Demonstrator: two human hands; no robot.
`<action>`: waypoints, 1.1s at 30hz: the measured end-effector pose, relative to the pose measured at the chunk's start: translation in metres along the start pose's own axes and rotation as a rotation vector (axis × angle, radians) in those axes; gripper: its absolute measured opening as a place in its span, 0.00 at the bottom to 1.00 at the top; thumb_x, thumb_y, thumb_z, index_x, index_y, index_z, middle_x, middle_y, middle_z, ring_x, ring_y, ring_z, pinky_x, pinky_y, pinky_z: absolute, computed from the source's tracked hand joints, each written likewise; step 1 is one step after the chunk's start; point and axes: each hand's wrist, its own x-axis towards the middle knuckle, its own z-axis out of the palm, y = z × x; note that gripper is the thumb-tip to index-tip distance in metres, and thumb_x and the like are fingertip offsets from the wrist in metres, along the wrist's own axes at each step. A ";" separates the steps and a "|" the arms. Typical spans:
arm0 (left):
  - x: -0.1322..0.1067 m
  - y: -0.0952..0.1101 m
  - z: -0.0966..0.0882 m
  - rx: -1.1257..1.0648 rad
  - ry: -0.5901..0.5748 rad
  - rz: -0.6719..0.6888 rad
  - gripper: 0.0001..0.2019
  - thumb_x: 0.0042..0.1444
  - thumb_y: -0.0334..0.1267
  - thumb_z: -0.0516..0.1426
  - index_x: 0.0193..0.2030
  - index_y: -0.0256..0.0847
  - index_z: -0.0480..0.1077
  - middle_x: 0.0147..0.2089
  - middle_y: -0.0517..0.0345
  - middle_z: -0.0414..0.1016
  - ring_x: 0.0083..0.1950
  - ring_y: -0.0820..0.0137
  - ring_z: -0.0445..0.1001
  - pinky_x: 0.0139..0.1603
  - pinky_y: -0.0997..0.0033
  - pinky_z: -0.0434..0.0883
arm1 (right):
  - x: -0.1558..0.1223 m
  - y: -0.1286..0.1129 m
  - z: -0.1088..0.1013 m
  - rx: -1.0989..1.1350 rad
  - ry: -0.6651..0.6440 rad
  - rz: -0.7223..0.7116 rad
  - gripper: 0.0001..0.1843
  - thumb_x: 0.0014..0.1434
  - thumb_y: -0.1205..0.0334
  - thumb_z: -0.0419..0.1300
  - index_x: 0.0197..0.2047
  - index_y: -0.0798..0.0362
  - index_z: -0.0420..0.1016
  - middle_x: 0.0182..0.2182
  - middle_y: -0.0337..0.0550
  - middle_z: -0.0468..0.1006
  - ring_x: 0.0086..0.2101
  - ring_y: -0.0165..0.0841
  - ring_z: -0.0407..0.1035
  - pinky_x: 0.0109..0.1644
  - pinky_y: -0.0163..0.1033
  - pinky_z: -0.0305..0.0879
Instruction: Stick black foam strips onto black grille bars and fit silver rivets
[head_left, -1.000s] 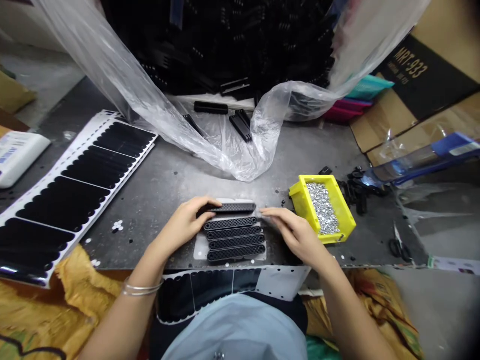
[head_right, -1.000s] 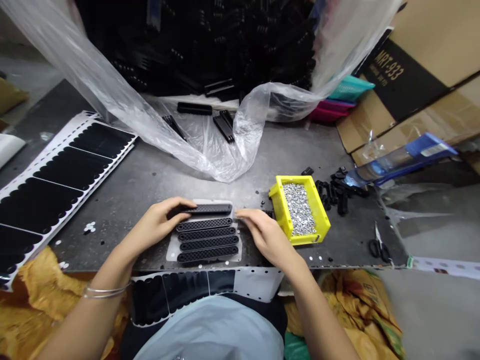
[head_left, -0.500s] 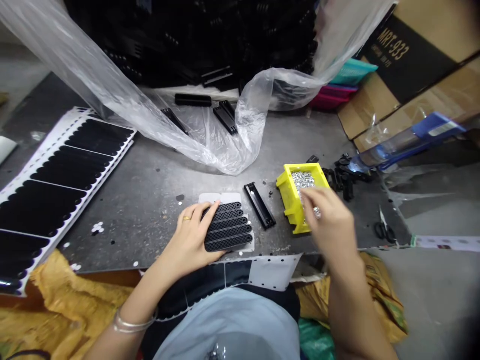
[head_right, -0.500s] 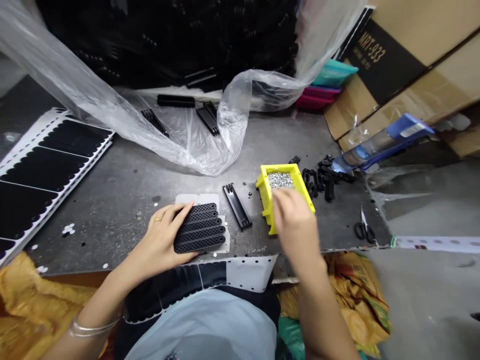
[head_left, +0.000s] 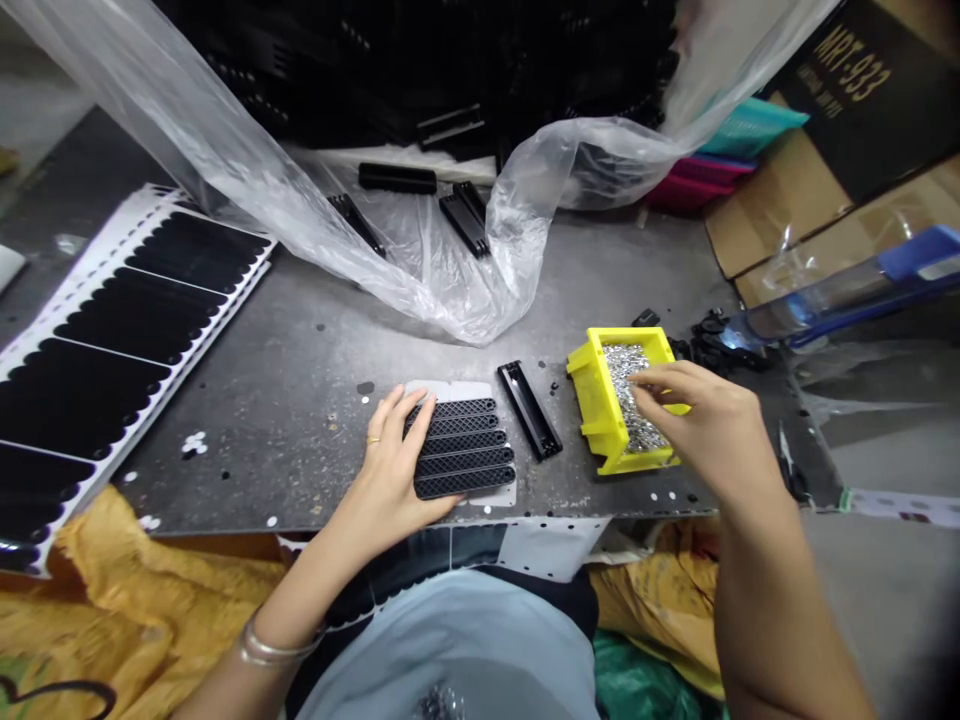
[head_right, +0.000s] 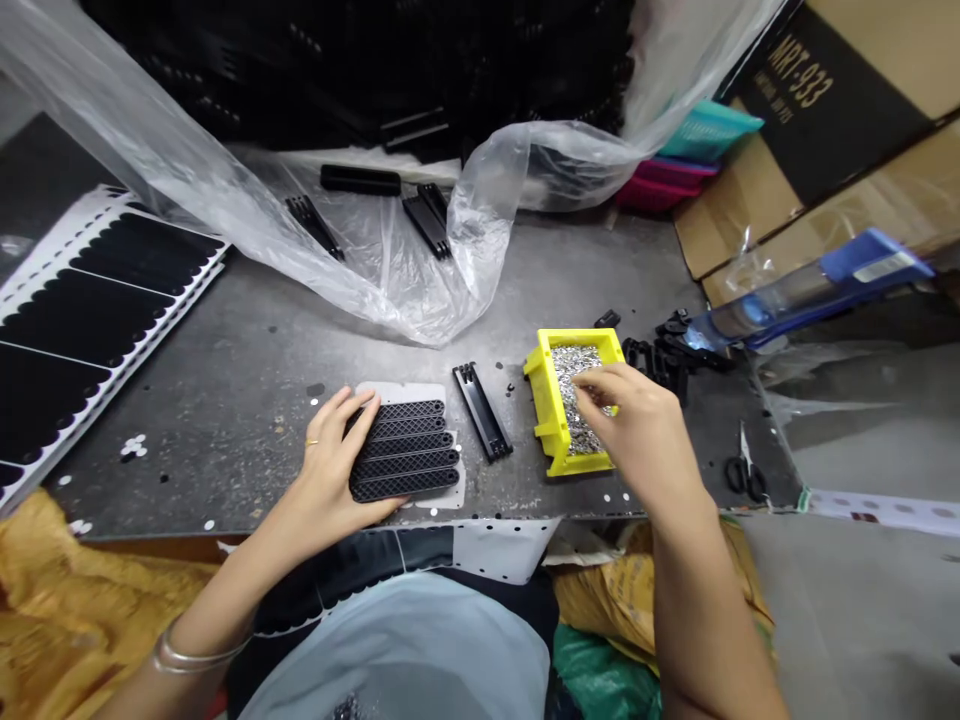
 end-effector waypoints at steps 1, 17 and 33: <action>0.001 0.000 0.000 -0.001 -0.004 0.003 0.55 0.55 0.44 0.68 0.80 0.40 0.39 0.73 0.32 0.53 0.77 0.37 0.47 0.74 0.29 0.56 | 0.004 -0.016 0.003 0.034 0.001 -0.031 0.05 0.66 0.65 0.63 0.42 0.52 0.81 0.40 0.44 0.84 0.38 0.37 0.80 0.44 0.42 0.76; 0.001 -0.001 -0.020 -0.042 0.004 -0.014 0.37 0.62 0.52 0.64 0.72 0.39 0.59 0.72 0.39 0.66 0.77 0.47 0.56 0.77 0.37 0.53 | -0.031 -0.121 0.101 0.456 -0.038 -0.171 0.06 0.68 0.65 0.64 0.47 0.50 0.82 0.43 0.48 0.80 0.45 0.38 0.72 0.49 0.48 0.72; 0.011 -0.025 -0.049 0.264 0.233 0.187 0.06 0.65 0.29 0.63 0.47 0.42 0.76 0.45 0.57 0.85 0.54 0.61 0.82 0.74 0.46 0.58 | 0.008 -0.103 0.087 0.317 -0.211 -0.161 0.03 0.68 0.61 0.65 0.43 0.49 0.81 0.39 0.38 0.83 0.41 0.35 0.70 0.47 0.44 0.56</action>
